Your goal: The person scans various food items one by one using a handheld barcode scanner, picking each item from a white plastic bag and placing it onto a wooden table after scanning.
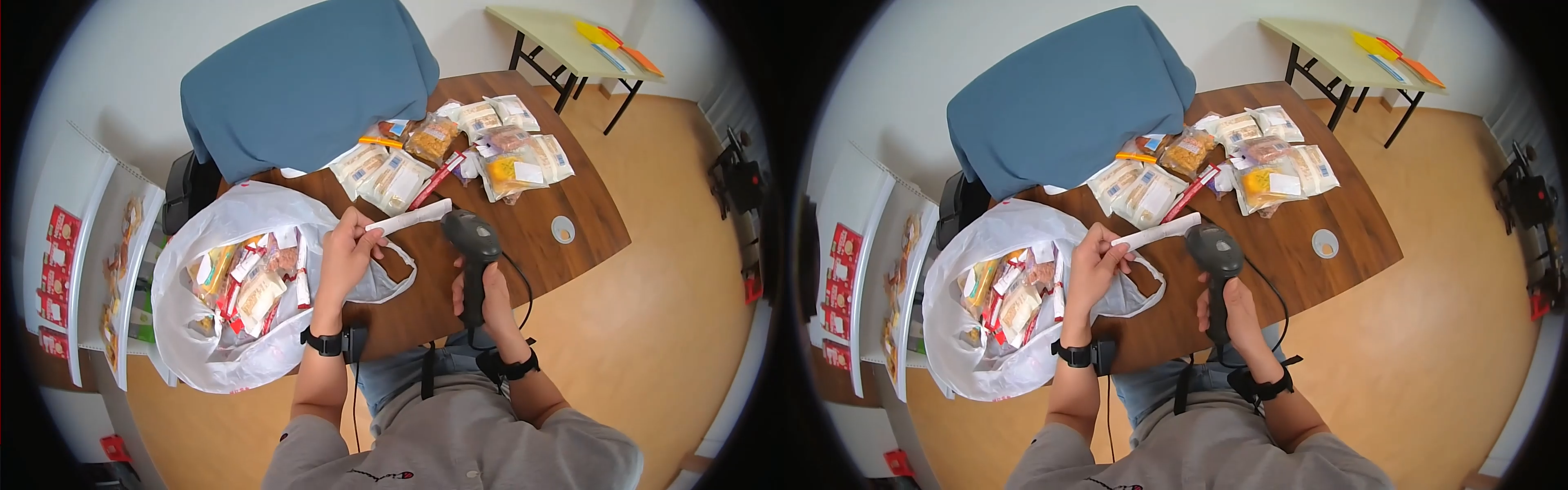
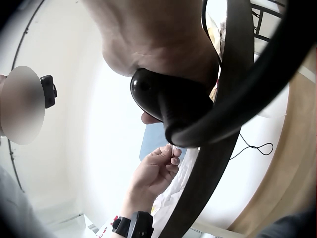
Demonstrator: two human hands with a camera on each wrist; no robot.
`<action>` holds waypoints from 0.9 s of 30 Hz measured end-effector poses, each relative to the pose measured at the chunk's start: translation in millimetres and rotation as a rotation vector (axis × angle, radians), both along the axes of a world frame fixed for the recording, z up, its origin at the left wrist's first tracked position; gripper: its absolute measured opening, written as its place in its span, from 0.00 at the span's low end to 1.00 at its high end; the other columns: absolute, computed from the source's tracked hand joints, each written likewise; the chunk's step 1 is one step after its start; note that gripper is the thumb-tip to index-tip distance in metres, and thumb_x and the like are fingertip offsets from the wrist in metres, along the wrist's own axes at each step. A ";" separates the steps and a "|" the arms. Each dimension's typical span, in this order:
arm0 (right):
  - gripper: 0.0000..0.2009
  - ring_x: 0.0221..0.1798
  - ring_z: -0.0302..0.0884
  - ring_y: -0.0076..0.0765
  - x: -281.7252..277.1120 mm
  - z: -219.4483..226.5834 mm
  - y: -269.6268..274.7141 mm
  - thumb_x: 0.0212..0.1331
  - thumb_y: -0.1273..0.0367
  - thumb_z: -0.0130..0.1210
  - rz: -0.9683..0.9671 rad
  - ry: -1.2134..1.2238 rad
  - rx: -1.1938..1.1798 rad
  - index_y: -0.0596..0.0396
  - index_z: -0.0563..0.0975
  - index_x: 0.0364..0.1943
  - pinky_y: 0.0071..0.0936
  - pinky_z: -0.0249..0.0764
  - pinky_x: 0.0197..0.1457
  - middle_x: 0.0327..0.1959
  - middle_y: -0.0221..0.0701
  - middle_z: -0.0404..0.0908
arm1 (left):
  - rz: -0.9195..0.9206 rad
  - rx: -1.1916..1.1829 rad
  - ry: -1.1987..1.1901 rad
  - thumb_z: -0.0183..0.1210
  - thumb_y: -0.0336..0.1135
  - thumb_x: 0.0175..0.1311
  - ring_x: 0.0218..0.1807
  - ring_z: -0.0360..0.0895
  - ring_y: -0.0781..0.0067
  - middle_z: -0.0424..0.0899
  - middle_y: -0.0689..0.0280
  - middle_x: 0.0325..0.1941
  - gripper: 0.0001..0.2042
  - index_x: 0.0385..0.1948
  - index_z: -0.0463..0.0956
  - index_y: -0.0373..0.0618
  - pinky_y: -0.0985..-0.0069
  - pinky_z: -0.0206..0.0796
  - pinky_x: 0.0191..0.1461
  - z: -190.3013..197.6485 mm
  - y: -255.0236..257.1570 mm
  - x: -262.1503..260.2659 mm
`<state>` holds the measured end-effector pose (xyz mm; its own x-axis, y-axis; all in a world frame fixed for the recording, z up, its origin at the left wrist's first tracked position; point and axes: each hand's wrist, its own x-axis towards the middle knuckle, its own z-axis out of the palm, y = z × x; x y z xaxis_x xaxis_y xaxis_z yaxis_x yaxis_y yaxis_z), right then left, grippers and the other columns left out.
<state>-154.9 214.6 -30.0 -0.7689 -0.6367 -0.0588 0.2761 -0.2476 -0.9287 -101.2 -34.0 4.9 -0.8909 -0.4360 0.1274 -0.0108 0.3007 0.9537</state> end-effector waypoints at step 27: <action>0.39 0.20 0.76 0.30 -11.7 -17.2 4.6 0.68 0.36 0.29 0.037 -0.254 -0.256 0.61 0.67 0.59 0.24 0.72 0.27 0.24 0.36 0.77 | 1.075 -0.533 -0.375 0.60 0.40 0.68 0.18 0.73 0.80 0.80 0.61 0.18 0.16 0.51 0.73 0.39 0.79 0.60 0.21 53.6 -50.5 152.4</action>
